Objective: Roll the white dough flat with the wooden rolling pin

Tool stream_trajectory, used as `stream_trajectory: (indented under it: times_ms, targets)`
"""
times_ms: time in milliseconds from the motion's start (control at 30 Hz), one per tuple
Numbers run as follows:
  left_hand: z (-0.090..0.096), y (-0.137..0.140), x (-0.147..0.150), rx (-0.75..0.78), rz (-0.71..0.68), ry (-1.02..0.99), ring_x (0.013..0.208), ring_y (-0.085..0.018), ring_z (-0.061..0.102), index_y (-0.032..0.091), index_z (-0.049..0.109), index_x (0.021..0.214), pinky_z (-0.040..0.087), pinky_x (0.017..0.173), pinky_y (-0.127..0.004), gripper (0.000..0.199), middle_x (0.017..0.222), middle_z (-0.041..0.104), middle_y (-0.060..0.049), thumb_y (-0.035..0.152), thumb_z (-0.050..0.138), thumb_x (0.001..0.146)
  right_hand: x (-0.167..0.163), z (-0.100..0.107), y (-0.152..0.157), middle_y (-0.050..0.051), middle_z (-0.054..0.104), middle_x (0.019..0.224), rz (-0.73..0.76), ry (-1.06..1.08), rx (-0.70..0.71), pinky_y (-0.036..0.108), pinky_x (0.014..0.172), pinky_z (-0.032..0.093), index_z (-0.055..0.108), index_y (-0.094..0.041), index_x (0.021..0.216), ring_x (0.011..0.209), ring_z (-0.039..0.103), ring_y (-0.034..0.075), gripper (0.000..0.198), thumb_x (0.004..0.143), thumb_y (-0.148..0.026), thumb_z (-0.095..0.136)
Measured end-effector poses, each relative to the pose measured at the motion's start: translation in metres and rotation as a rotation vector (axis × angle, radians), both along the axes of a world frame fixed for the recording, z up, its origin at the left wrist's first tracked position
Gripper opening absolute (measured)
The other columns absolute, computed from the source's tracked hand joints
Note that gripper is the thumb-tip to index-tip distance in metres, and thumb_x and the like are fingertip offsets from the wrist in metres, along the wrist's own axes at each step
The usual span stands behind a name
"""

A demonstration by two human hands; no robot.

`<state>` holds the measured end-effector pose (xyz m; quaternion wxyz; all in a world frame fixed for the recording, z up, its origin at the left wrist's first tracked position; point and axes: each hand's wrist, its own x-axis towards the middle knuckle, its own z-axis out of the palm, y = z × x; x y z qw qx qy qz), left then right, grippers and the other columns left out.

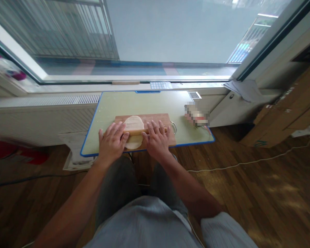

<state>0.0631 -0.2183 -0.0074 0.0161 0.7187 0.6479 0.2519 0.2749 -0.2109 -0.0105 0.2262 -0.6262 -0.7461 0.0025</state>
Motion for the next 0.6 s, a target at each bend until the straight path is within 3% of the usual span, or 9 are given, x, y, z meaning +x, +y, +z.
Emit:
stream_trajectory:
  times_ms: [233, 600]
  targets:
    - [0.009, 0.022, 0.0, -0.057, -0.002, 0.007, 0.158, -0.034, 0.045, 0.029, 0.065, 0.152, 0.012, 0.133, -0.075, 0.055, 0.164, 0.058, -0.011, 0.051, 0.035, 0.112, -0.004, 0.006, 0.02, 0.007, 0.053, 0.169, -0.024, 0.013, -0.056, 0.072, 0.132, 0.012, 0.059, -0.028, 0.158, 0.162, 0.035, 0.036, 0.053, 0.114, -0.05, 0.04]
    - [0.013, 0.046, -0.003, -0.048, -0.009, 0.065, 0.154, -0.035, 0.049, 0.03, 0.067, 0.149, 0.015, 0.131, -0.075, 0.055, 0.164, 0.059, -0.01, 0.051, 0.034, 0.112, -0.006, 0.017, 0.046, 0.006, 0.053, 0.169, -0.022, -0.091, -0.135, 0.075, 0.13, 0.019, 0.06, -0.028, 0.156, 0.162, 0.034, 0.038, 0.055, 0.116, -0.054, 0.032]
